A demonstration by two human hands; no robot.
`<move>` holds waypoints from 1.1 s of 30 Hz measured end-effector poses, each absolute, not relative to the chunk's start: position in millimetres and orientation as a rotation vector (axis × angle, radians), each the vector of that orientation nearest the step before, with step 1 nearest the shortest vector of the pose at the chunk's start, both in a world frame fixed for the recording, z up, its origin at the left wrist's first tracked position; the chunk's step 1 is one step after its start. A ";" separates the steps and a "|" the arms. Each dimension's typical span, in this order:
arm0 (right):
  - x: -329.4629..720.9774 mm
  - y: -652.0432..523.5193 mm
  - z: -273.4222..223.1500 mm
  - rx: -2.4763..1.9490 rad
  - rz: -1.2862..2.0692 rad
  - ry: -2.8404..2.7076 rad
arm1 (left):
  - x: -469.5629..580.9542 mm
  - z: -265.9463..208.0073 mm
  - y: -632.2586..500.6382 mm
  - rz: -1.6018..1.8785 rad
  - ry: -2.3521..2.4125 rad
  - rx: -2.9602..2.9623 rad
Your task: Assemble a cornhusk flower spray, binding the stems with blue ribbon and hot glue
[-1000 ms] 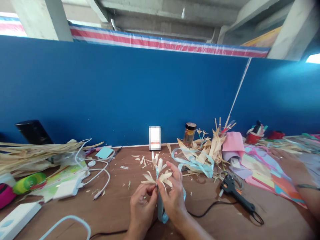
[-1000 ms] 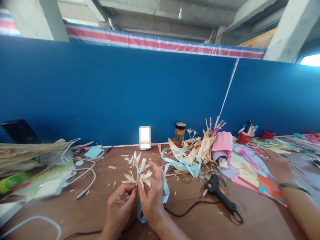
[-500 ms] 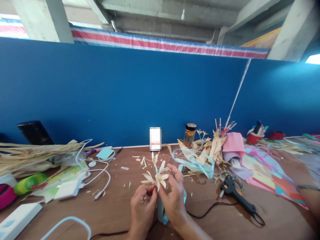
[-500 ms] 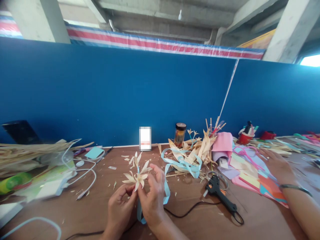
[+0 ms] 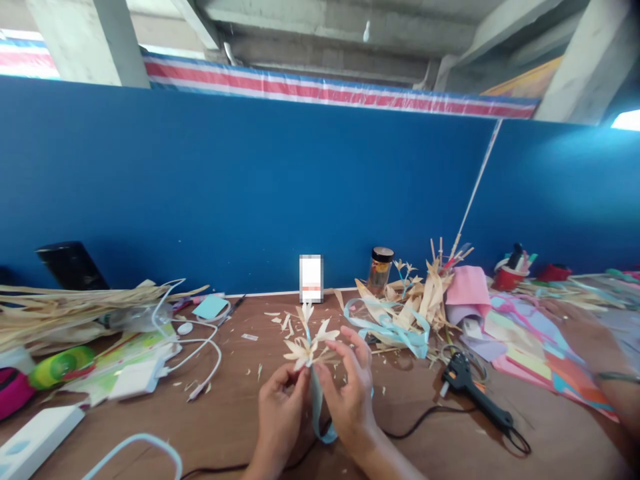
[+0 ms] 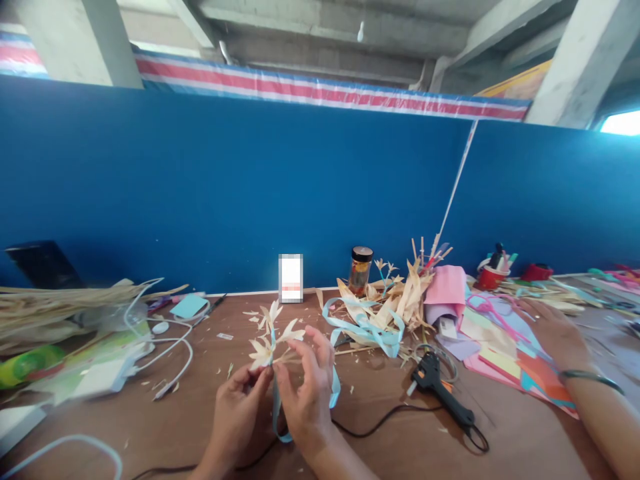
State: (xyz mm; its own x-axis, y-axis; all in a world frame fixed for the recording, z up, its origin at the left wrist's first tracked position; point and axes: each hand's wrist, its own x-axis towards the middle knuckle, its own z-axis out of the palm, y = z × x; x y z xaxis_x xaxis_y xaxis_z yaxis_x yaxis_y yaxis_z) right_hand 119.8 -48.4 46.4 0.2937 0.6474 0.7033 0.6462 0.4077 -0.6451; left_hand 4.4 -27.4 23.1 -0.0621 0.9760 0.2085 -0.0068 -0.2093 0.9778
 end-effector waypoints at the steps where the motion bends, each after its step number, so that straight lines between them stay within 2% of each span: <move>1: 119.8 -48.9 45.7 -1.259 0.003 -1.368 | 2.3 22.1 -23.6 1.398 1.107 1.229; 7: 116.3 -48.3 37.0 -1.272 0.052 -1.380 | -10.0 18.3 -2.2 1.390 0.884 0.637; 14: 112.1 -41.6 17.4 -1.277 0.348 -1.402 | -14.7 19.4 3.3 1.330 0.808 0.412; 33: 104.4 -49.6 31.8 -1.282 0.613 -1.448 | 1.6 13.3 -12.4 1.157 0.667 0.641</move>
